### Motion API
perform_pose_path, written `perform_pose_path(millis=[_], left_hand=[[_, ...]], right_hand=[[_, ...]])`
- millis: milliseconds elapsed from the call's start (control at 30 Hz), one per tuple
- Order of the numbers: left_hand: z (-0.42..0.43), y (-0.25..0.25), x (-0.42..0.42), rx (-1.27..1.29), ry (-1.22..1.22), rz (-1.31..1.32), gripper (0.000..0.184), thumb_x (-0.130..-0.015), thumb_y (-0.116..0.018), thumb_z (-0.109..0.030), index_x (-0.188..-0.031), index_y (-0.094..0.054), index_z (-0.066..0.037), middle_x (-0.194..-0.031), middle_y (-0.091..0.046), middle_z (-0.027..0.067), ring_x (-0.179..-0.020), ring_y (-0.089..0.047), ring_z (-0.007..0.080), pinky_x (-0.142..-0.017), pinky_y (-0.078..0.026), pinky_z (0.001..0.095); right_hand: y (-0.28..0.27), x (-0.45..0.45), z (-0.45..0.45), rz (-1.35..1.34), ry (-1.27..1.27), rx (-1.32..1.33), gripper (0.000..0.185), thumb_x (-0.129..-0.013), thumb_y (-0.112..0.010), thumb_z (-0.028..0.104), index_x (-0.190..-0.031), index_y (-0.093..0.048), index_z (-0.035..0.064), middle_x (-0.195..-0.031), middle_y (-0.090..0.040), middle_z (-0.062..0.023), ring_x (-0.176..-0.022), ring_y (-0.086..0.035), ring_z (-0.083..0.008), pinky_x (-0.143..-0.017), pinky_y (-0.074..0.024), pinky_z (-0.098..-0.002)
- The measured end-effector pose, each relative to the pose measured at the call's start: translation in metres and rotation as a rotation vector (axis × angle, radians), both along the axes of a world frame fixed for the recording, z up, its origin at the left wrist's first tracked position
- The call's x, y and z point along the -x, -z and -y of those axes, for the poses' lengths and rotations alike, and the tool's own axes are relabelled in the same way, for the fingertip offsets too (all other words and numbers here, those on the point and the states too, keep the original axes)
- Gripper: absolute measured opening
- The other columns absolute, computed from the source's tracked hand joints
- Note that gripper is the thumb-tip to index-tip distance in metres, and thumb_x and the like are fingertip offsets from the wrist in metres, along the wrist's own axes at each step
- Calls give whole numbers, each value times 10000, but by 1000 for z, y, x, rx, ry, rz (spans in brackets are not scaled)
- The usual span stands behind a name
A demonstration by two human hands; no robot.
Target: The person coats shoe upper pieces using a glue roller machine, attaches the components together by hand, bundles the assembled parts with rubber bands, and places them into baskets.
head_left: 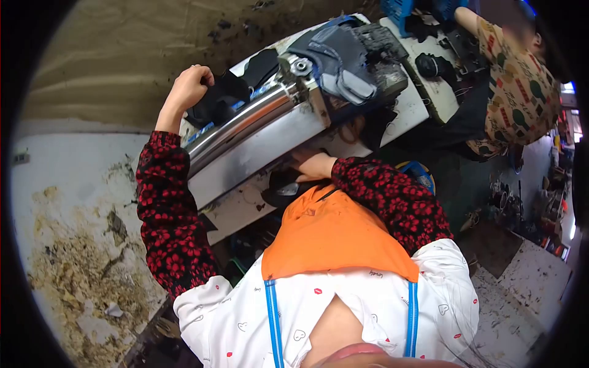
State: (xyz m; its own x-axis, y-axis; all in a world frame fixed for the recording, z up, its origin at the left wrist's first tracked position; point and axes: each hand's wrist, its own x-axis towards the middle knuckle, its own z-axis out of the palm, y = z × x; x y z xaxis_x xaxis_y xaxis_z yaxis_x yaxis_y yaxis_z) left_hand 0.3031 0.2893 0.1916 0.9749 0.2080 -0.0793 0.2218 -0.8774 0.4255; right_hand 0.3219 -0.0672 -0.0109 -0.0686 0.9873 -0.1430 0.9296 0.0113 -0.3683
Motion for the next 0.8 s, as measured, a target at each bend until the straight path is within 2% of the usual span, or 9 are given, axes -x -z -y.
perform_pose_path(millis=[133, 233, 367, 467, 567, 633, 700, 733, 800], left_hand=[[41, -20, -49, -190, 89, -70, 144, -712, -518, -9, -778, -640, -49, -841, -597, 123, -784, -614, 334, -684, -489, 388], [112, -45, -79, -633, 41, 280, 81, -758, -576, -67, -761, -636, -12, -837, -592, 192, -612, -637, 379, -517, -522, 446], [215, -52, -109, -798, 16, 569, 64, -740, -610, -82, -803, -604, -80, -832, -565, 104, -555, -560, 171, -420, -451, 287], [265, -15, -105, -696, 126, 710, 235, -739, -613, -137, -966, -562, -101, -899, -543, 111, -599, -542, 201, -429, -439, 283], [279, 3, -70, -500, 200, 702, 444, -750, -619, -185, -1190, -561, -164, -1018, -527, 112, -774, -535, 236, -622, -465, 332], [270, 9, -37, -418, 201, 668, 533, -737, -637, -198, -1260, -537, -181, -1083, -529, 123, -860, -531, 263, -727, -465, 355], [249, 21, -1, -277, 146, 953, 606, -695, -691, -186, -1280, -534, -192, -1183, -518, 113, -1050, -521, 293, -904, -436, 407], [229, 31, 17, -203, 59, 872, 657, -653, -734, -193, -1279, -535, -181, -1236, -516, 101, -1161, -489, 308, -1019, -373, 443], [169, 61, 43, -279, -130, 603, 555, -772, -681, -240, -1275, -524, -67, -1296, -516, 131, -1218, -475, 337, -1040, -362, 457]], right_hand=[[3, 7, 6, -78, 132, 140, 556, -771, -670, 435, -1169, -589, 55, -1195, -553, -169, -985, -583, -352, -796, -500, -441], [1, 10, 5, -166, 244, 196, 542, -760, -685, 422, -1137, -608, 41, -1216, -561, -180, -988, -592, -357, -779, -502, -452], [-34, 3, -3, -176, 296, 539, 501, -748, -691, 342, -1128, -607, 27, -1230, -574, -207, -1015, -603, -358, -790, -509, -448], [-65, -1, -9, -90, 142, 636, 503, -738, -687, 292, -1153, -590, 24, -1203, -587, -211, -1006, -608, -352, -801, -509, -434], [-67, -2, -6, -8, -17, 735, 511, -728, -683, 241, -1177, -574, 22, -1177, -601, -216, -996, -613, -346, -813, -509, -421], [-23, -1, 11, -162, 62, 356, 504, -729, -665, 199, -1191, -565, 24, -1169, -609, -200, -959, -621, -344, -793, -509, -413], [11, -3, 24, -315, 133, -29, 501, -730, -648, 158, -1205, -557, 27, -1161, -618, -184, -922, -630, -342, -773, -508, -405], [12, -1, 22, -317, 124, -29, 501, -730, -648, 158, -1205, -557, 27, -1161, -618, -184, -922, -630, -342, -773, -508, -405], [8, 7, 22, -496, 141, 41, 472, -744, -629, 118, -1209, -569, 62, -1131, -626, -160, -871, -620, -337, -748, -496, -409]])
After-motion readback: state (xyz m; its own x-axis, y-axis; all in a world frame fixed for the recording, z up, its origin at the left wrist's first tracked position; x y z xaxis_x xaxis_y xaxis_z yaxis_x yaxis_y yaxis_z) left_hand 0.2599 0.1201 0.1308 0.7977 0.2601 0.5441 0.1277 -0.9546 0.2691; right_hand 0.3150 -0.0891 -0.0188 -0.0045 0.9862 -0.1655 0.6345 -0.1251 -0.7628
